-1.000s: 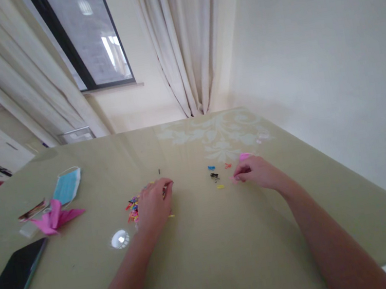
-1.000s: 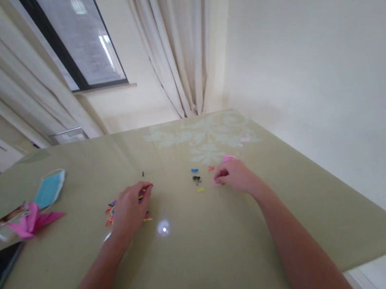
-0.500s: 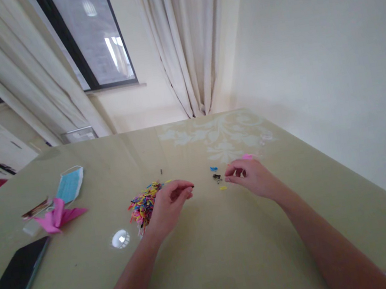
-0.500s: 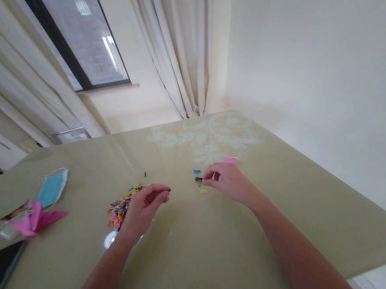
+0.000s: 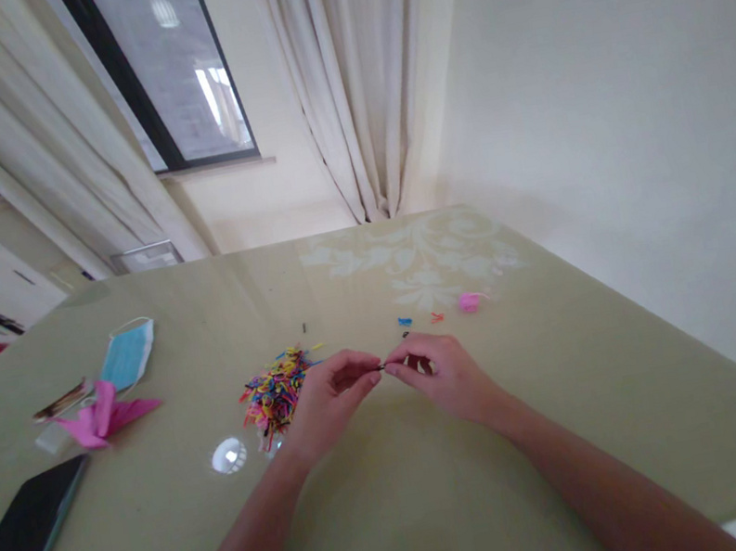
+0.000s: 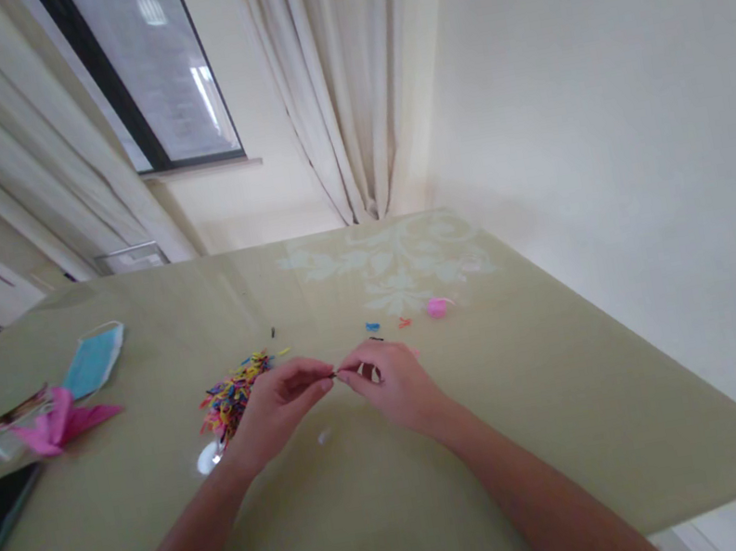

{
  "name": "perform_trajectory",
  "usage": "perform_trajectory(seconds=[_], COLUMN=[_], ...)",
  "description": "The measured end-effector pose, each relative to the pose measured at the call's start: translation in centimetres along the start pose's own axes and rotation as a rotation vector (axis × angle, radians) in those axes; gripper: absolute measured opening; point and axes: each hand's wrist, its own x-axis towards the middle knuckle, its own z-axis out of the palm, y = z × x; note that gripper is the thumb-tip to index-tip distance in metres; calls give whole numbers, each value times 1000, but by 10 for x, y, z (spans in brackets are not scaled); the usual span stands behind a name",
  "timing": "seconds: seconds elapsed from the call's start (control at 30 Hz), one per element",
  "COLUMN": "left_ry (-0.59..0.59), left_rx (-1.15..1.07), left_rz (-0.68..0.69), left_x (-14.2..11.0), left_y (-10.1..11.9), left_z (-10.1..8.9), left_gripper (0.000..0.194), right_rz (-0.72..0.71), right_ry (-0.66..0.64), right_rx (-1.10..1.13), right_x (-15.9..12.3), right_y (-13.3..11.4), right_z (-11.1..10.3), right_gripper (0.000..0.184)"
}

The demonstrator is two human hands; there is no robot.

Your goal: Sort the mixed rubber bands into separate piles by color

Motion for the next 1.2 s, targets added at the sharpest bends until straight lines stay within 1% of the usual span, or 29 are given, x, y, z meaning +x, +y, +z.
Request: perform_trajectory(seconds=[0.07,0.13,0.2,0.27,0.33,0.4,0.5,0.63,0.7,0.77,0.83,0.9,0.97,1.03,1.2], left_ry=[-5,65,189,262,253,212,174,154,162,173,181,186,187,188,185], left_rx=[59,243,565,928,1184,1292,1316,1305,1302,1301,1296,1291,1293,1298,1315], left_rz=[-3,10,30,15,-44,-107,-141,-139,-130,-115,-105,-103,-109,-115,-120], left_x=[1,3,5,5,5,4,5,6,6,6,6,6,6,6,6], left_y=[2,2,0,-4,-9,-13,-16,-13,-12,-12,-12,-12,-12,-11,-10], left_z=[-6,-17,-28,-38,-45,-47,-48,-48,-48,-47,-46,-46,-46,-45,-45], left_gripper=[39,45,37,29,29,31,29,26,26,25,24,24,24,23,24], right_rz=[-18,-29,-48,-81,-111,-113,-98,-66,-32,-4,23,58,82,87,111], right_ry=[34,71,117,162,196,207,209,214,220,201,123,7,-82,-123,-127], right_rx=[92,243,386,464,482,467,449,390,238,-34,-338,-551,-655,-706,-783], right_x=[0,-2,-4,-7,-9,-11,-10,-4,2,8,12,14,14,14,14], right_y=[-5,-11,-15,-17,-16,-16,-16,-12,-2,12,27,40,48,52,55], right_z=[-10,-23,-38,-49,-55,-57,-57,-57,-57,-56,-51,-46,-41,-37,-38], right_gripper=[17,19,20,19,17,17,20,26,27,23,19,19,21,23,26])
